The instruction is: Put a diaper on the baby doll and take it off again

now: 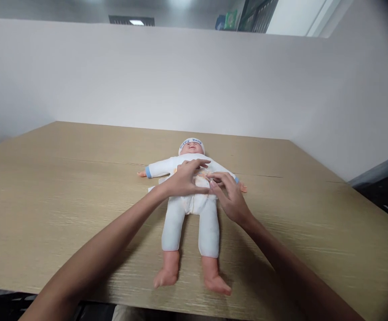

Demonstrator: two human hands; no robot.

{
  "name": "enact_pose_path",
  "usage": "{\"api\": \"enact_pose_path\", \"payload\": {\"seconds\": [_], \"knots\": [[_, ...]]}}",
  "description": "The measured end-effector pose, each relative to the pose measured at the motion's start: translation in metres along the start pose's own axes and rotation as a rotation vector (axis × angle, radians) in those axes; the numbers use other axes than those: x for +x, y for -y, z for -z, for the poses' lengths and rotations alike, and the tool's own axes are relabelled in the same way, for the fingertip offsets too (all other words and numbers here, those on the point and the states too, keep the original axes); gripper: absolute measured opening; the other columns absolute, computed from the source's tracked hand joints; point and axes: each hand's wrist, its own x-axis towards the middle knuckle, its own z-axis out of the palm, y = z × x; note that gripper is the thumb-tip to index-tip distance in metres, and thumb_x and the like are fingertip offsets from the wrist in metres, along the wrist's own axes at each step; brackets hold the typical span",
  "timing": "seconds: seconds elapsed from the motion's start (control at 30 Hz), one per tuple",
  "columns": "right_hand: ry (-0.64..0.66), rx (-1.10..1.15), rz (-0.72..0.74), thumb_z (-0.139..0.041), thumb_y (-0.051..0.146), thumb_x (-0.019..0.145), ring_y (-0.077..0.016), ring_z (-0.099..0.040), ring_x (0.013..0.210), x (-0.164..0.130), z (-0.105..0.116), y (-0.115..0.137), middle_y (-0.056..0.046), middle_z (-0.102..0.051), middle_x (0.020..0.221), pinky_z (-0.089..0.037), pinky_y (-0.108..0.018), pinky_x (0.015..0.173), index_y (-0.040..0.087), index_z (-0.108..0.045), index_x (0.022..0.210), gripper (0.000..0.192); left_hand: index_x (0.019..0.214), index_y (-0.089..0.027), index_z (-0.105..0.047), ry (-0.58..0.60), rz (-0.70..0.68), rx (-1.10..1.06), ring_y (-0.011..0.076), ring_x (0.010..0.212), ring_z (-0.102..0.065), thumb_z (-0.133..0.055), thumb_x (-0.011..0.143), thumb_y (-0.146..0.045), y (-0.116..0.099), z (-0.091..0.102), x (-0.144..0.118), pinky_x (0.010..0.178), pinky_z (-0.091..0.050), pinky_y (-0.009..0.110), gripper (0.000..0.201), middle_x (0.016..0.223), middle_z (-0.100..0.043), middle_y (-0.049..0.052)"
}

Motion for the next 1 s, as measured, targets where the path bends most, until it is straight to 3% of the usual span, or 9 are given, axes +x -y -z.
{"api": "enact_pose_path", "payload": {"seconds": [0.07,0.13,0.3,0.43,0.53,0.63,0.8,1.0], "knots": [[0.056,-0.086,0.107,-0.049,0.041,0.114,-0.0296,-0.056,0.140,-0.013,0.005,0.005,-0.009,-0.065,0.147,-0.041,-0.052,0.122,0.028,-0.066,0.143,0.036,0.144,-0.025,-0.060,-0.073,-0.038,-0.175,0.0320,0.137,-0.060,-0.081,0.090,-0.047,0.008,0.007,-0.013,0.115,-0.050,0.048,0.062,0.149,-0.064,0.012],[0.095,-0.155,0.155,-0.044,0.037,0.115,-0.0300,-0.052,0.146,-0.019,0.007,0.009,-0.008,-0.060,0.154,-0.037,-0.053,0.126,0.030,-0.059,0.153,0.041,0.138,-0.024,-0.063,-0.185,-0.023,-0.228,0.0283,0.138,-0.062,-0.072,0.099,-0.045,0.019,0.015,-0.030,0.116,-0.051,0.044,0.045,0.147,-0.066,0.011],[0.036,-0.296,0.219,-0.045,0.035,0.115,-0.0319,-0.058,0.134,-0.009,0.000,0.028,-0.010,-0.066,0.141,-0.043,-0.052,0.118,0.026,-0.065,0.145,0.037,0.139,-0.026,-0.064,-0.335,0.109,0.031,0.0283,0.137,-0.061,-0.064,0.103,-0.043,0.062,0.035,-0.079,0.115,-0.050,0.047,0.039,0.148,-0.067,0.009],[0.091,-0.380,0.233,-0.050,0.032,0.112,-0.0323,-0.062,0.115,0.017,-0.021,0.053,-0.011,-0.068,0.121,-0.049,-0.048,0.105,0.024,-0.071,0.127,0.027,0.125,-0.021,-0.067,-0.296,0.279,0.311,0.0319,0.121,-0.063,-0.064,0.100,-0.044,0.085,0.045,-0.102,0.108,-0.049,0.051,0.034,0.127,-0.073,0.013],[0.162,-0.483,0.233,-0.058,0.032,0.108,-0.0317,-0.061,0.105,0.038,-0.038,0.064,-0.011,-0.067,0.112,-0.050,-0.047,0.098,0.024,-0.074,0.119,0.021,0.105,-0.020,-0.066,-0.198,0.345,0.462,0.0335,0.112,-0.061,-0.065,0.097,-0.049,0.088,0.047,-0.107,0.104,-0.048,0.051,0.030,0.110,-0.072,0.013],[0.224,-0.548,0.222,-0.066,0.033,0.104,-0.0310,-0.062,0.102,0.054,-0.050,0.067,-0.010,-0.067,0.106,-0.048,-0.045,0.095,0.024,-0.076,0.113,0.016,0.093,-0.021,-0.061,-0.172,0.398,0.498,0.0336,0.108,-0.061,-0.067,0.094,-0.049,0.086,0.048,-0.107,0.099,-0.048,0.049,0.028,0.101,-0.071,0.012],[0.299,-0.497,0.144,-0.072,0.031,0.096,-0.0303,-0.063,0.104,0.067,-0.057,0.060,-0.008,-0.070,0.106,-0.048,-0.042,0.095,0.024,-0.076,0.112,0.018,0.085,-0.022,-0.059,-0.199,0.498,0.271,0.0268,0.089,-0.064,-0.069,0.089,-0.039,0.086,0.050,-0.105,0.081,-0.048,0.039,0.020,0.090,-0.070,0.006],[0.348,-0.352,0.021,-0.077,0.036,0.091,-0.0264,-0.065,0.096,0.074,-0.054,0.051,-0.004,-0.068,0.098,-0.047,-0.037,0.084,0.025,-0.076,0.113,0.025,0.106,-0.020,-0.063,-0.311,0.469,-0.279,0.0184,0.082,-0.065,-0.069,0.090,-0.036,0.074,0.060,-0.085,0.077,-0.048,0.030,0.024,0.086,-0.071,0.002]]}}
